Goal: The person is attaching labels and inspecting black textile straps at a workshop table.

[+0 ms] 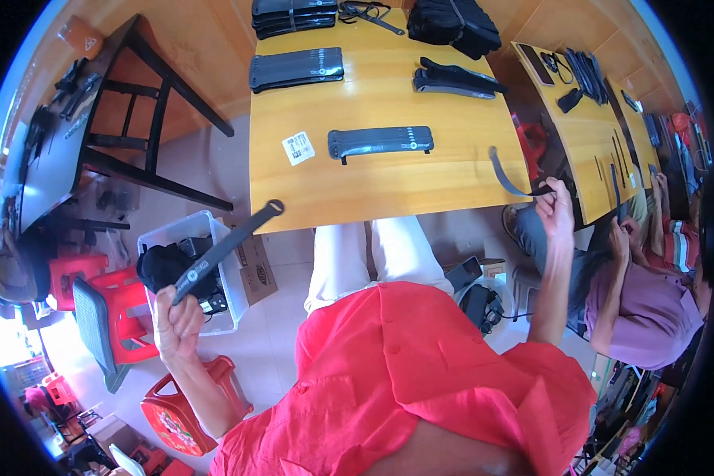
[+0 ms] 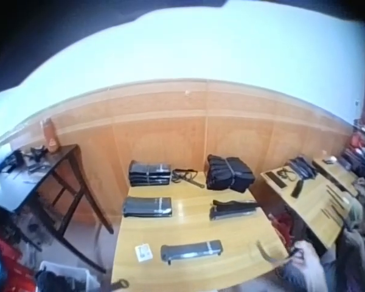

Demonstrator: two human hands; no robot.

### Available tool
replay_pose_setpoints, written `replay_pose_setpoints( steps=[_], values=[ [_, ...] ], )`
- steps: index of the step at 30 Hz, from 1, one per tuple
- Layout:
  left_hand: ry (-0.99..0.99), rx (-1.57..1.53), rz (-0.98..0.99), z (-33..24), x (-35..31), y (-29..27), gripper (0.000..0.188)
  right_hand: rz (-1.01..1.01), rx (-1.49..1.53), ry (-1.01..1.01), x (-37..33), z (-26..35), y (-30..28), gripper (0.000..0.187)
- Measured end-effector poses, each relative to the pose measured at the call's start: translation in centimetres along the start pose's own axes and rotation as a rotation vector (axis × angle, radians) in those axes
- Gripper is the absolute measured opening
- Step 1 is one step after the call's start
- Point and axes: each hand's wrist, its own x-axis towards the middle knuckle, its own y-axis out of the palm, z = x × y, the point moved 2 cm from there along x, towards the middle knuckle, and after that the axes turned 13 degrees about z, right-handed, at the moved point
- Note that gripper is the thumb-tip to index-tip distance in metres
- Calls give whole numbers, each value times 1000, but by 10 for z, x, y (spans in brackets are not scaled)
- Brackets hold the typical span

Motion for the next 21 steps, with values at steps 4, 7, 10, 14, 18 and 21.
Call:
replay_pose_setpoints(
  steps=[4,7,10,14,18,21],
  values=[
    [23,405,-106,13,40,36,37,226,-296,66,-24,10,37,20],
    [79,736,-24,36,89,38,42,474,-668,97,-29,10,64,26],
    [116,676,-66,63,133,33,37,671,-1072,64,-46,15,107,23],
    [-28,447,-77,114,182,1,36,719,-1267,-69,-61,16,130,18],
    [-180,449,-109,153,199,-19,40,619,-1179,-55,-63,12,131,12],
    [-333,473,-192,155,193,-7,45,579,-987,-93,-59,6,121,9]
  ],
)
